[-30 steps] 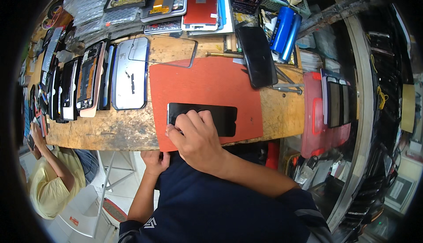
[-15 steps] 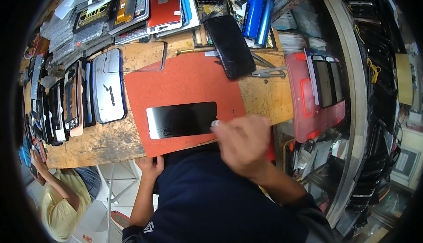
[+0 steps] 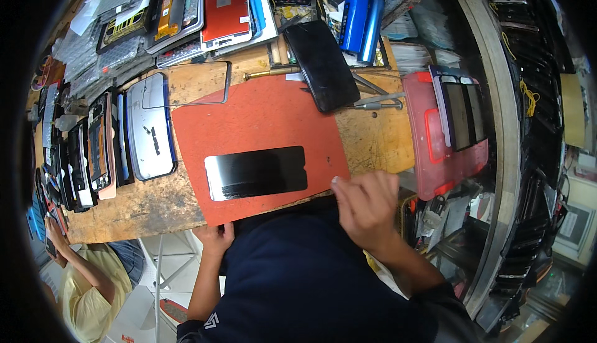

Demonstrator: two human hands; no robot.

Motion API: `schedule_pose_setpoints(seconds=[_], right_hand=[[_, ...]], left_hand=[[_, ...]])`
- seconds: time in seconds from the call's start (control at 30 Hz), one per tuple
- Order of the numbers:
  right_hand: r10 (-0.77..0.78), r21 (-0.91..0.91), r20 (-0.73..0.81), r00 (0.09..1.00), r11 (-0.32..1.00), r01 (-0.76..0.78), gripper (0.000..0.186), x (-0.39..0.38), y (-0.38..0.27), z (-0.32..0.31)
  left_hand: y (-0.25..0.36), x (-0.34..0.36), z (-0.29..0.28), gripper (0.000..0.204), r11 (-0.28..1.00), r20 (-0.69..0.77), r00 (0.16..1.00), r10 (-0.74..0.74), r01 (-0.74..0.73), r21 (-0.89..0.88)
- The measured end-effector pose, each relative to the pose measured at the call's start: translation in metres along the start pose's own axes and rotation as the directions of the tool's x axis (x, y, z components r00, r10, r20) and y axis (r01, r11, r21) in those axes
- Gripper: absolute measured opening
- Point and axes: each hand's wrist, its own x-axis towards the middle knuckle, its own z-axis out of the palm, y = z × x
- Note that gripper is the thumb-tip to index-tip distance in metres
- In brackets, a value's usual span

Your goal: The person wipes the back and front of a black smartphone with a white cloth on a cluttered workbench. They handle several other mobile phones and parts, moving them aside to access the work area, then continue wiping the device.

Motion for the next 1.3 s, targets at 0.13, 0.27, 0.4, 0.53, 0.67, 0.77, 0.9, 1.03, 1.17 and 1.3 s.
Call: schedule_pose_setpoints(seconds=[0.13,0.27,0.4,0.53,0.67,0.77,0.9,1.03,1.17,1.3], right_hand=[[-0.056,0.095,-0.049,0.997,0.994,0.061,0.016,0.017,-0.028,0.007],[-0.258,0.278,0.072,0.964,0.933,0.229,0.017,0.052,-0.086,0.074],[-0.173,0.191,0.035,0.984,0.968,0.163,0.015,0.041,-0.064,0.072],[-0.030,-0.010,-0.033,0.999,1.000,0.030,0.011,0.019,-0.009,0.024],[-0.032,0.098,-0.071,0.997,0.994,0.039,0.013,0.031,-0.027,0.024],[-0.205,0.210,-0.031,0.978,0.956,0.207,0.015,0.058,-0.078,0.078],[-0.132,0.165,-0.071,0.989,0.976,0.142,0.010,0.053,-0.064,0.084],[0.054,-0.020,-0.061,0.997,0.998,-0.056,0.011,0.016,0.002,0.018],[0.036,0.032,-0.140,0.990,0.999,-0.032,0.010,0.027,-0.007,0.023],[-0.212,0.203,-0.104,0.972,0.952,0.229,0.012,0.072,-0.079,0.089]], left_hand=[[-0.001,0.008,-0.004,0.039,0.998,0.007,0.998,0.056,-0.056,-0.020],[-0.004,0.008,-0.006,0.040,0.998,0.039,0.998,0.048,-0.047,-0.029],[-0.004,0.001,-0.001,0.039,0.999,0.021,1.000,0.024,-0.023,-0.029],[-0.005,-0.006,0.002,0.040,1.000,0.010,1.000,0.006,-0.006,-0.009],[-0.012,-0.010,0.002,0.041,0.999,0.028,0.999,0.033,-0.032,-0.024],[-0.016,-0.012,0.002,0.043,0.998,0.111,0.994,-0.011,0.018,-0.064],[-0.015,-0.010,0.002,0.047,0.999,0.061,0.998,0.023,-0.021,-0.032],[-0.011,-0.009,0.001,0.029,0.996,0.013,0.998,0.055,-0.055,0.066],[-0.012,-0.008,0.000,0.030,0.996,0.064,0.997,0.035,-0.040,0.077],[-0.016,-0.006,-0.001,0.037,0.996,0.040,0.998,0.040,-0.037,-0.084]])
